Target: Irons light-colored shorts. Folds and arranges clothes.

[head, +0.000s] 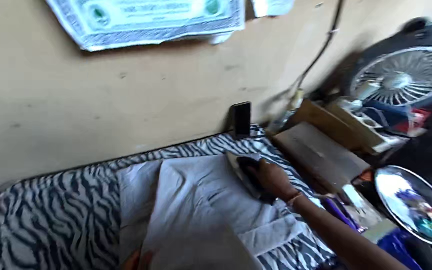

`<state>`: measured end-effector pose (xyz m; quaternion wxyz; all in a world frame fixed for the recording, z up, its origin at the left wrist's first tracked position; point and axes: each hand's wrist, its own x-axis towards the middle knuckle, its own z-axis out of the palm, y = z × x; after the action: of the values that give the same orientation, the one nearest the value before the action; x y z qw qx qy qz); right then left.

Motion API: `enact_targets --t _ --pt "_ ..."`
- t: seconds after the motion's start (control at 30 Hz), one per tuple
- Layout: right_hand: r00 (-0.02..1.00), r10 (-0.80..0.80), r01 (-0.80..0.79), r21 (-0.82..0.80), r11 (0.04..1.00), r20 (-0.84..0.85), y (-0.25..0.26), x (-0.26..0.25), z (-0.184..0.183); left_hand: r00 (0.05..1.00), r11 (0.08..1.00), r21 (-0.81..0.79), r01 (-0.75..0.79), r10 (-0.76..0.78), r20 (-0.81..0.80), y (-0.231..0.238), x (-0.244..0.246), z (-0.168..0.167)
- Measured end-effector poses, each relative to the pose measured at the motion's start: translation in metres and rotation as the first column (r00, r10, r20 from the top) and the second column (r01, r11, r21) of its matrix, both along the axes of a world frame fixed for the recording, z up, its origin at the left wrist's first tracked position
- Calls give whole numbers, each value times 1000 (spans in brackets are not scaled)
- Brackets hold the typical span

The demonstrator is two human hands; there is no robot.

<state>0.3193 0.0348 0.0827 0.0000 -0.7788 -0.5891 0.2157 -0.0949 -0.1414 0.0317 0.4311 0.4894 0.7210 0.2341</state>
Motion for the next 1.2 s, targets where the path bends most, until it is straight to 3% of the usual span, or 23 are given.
enact_targets --t 0.13,0.23,0.33,0.4,0.47,0.57,0.63,0.7,0.8,0.87,0.9,0.93,1.0,1.03,1.07,1.1,1.17,1.2 --pt "977 210 -208 -45 977 37 -29 -44 20 999 999 -12 37 -37 -17 1 3 -4" --pt "957 290 -286 -100 953 24 -19 -106 16 980 995 -40 91 -97 -171 14 10 9" --pt "973 228 -228 10 974 -36 41 -147 11 899 962 204 179 -76 -432 60 24 36" --pt "974 218 -213 86 973 -58 61 -161 4 859 908 323 268 -73 -507 114 38 52" --pt "970 235 -234 31 972 -54 46 -156 2 841 879 326 347 -138 -524 181 51 52" --pt "970 243 -241 -146 960 -1 -31 -124 1 743 766 303 567 -317 -589 268 34 12" --pt "983 156 -138 -174 975 96 -79 -78 1 690 663 274 697 -515 -509 314 35 -22" --pt "989 46 -29 -120 992 142 -105 -47 -5 641 620 199 759 -658 -395 332 50 -27" --pt "990 9 -5 -30 1000 144 -95 -36 -12 630 687 97 720 -587 -509 323 63 -8" --pt "982 101 -98 -23 995 157 -82 -35 -12 673 679 283 678 -419 -610 306 96 3" --pt "978 139 -137 -26 990 158 -80 -35 -12 690 610 388 691 -395 -607 296 116 7" --pt "974 160 -158 -24 987 160 -80 -36 -12 682 485 486 727 -428 -593 288 136 2" --pt "972 166 -163 -32 986 166 -91 -32 -12 524 172 539 825 -590 -614 284 161 -30" --pt "973 154 -152 -21 988 172 -101 -28 -12 424 133 457 879 -657 -624 290 159 -46" --pt "975 133 -135 -2 991 177 -112 -22 -13 390 175 375 911 -662 -639 302 147 -57" --pt "979 100 -105 15 994 179 -122 -15 -15 423 271 325 906 -592 -686 316 131 -58" --pt "984 47 -60 73 996 170 -135 -4 -20 493 462 284 840 -432 -755 342 109 -31" --pt "983 60 -80 109 991 175 -139 0 -23 498 471 301 829 -376 -781 341 112 -15"
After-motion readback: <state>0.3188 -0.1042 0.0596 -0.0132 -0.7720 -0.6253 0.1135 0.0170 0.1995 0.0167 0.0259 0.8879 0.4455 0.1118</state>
